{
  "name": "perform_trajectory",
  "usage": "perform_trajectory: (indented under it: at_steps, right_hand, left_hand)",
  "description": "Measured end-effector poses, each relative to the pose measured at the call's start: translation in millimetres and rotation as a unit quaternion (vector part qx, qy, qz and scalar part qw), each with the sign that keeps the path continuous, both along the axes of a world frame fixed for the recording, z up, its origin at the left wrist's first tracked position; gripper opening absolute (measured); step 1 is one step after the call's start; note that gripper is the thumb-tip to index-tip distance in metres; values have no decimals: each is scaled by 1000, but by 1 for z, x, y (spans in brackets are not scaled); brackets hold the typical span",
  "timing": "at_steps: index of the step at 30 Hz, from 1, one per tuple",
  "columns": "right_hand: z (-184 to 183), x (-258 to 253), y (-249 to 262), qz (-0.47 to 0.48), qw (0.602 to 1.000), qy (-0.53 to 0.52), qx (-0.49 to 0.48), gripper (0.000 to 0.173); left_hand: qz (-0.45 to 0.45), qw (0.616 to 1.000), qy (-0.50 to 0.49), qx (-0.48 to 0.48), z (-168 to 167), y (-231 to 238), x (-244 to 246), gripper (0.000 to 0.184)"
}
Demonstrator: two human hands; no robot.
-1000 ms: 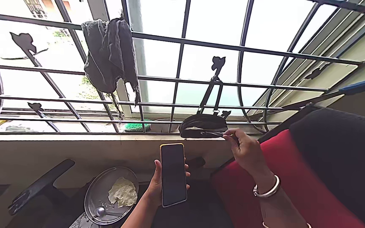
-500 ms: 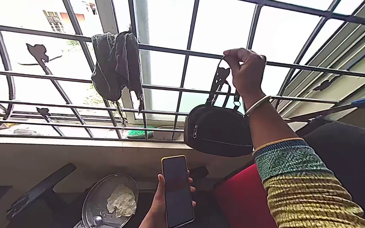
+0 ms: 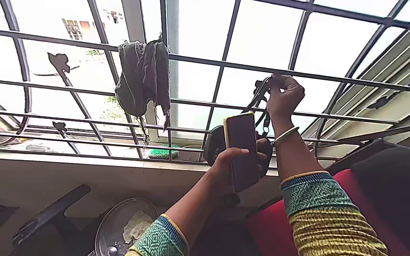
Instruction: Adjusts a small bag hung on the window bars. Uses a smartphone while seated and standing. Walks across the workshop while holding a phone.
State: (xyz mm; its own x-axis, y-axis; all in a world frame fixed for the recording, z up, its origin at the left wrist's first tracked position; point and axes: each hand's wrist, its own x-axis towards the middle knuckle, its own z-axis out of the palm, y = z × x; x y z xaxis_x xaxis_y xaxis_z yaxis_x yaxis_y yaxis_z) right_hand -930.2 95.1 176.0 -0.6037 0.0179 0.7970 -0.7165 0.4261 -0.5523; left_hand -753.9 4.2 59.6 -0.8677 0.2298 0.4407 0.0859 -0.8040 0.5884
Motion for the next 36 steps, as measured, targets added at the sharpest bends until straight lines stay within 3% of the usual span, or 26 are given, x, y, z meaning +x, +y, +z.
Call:
perform_trajectory:
  at_steps: [2, 4, 7, 9, 11, 14, 19, 22, 25, 29, 32, 34, 36]
  right_hand:
    - [-2, 4, 1, -17, 999, 28, 43, 29]
    - [-5, 2, 1, -6, 999, 30, 18, 28]
    - [-6, -7, -5, 67, 981, -16, -183, 16]
    - [0, -9, -10, 71, 961, -40, -263, 20]
    - [7, -10, -11, 19, 971, -63, -230, 37]
    - [5, -9, -8, -24, 988, -85, -126, 17]
    - [13, 2, -2, -64, 987, -102, 107, 31]
    - [9, -5, -1, -46, 994, -70, 73, 27]
    - [7, -8, -6, -49, 996, -63, 32, 23]
    - [13, 4, 2, -87, 952, -200, 215, 22]
    - [-17, 38, 29, -57, 983, -122, 122, 34]
    - [-50, 86, 48, 30, 994, -91, 56, 34]
    - [-89, 154, 64, 159, 972, -170, 30, 39]
  left_hand:
    - [42, 998, 15, -46, 29, 2, -31, 53]
    - [79, 995, 1, -60, 49, 4, -53, 41]
    - [126, 990, -17, -58, 64, 3, -69, 33]
    - [147, 987, -8, -62, 69, 2, -71, 35]
    - [179, 982, 6, -64, 73, 1, -73, 46]
    - [201, 977, -16, -69, 79, -2, -73, 40]
    - [223, 971, -21, -87, 85, -5, -76, 34]
    - [228, 973, -9, -26, 92, 1, -76, 23]
    - [223, 975, 14, 19, 94, -3, -79, 26]
    - [249, 968, -31, -22, 79, -8, -66, 19]
    - [176, 983, -52, -9, 39, -12, -29, 36]
    - [81, 994, -62, 38, 2, -15, 8, 44]
    - [2, 992, -88, 94, -31, -14, 52, 69]
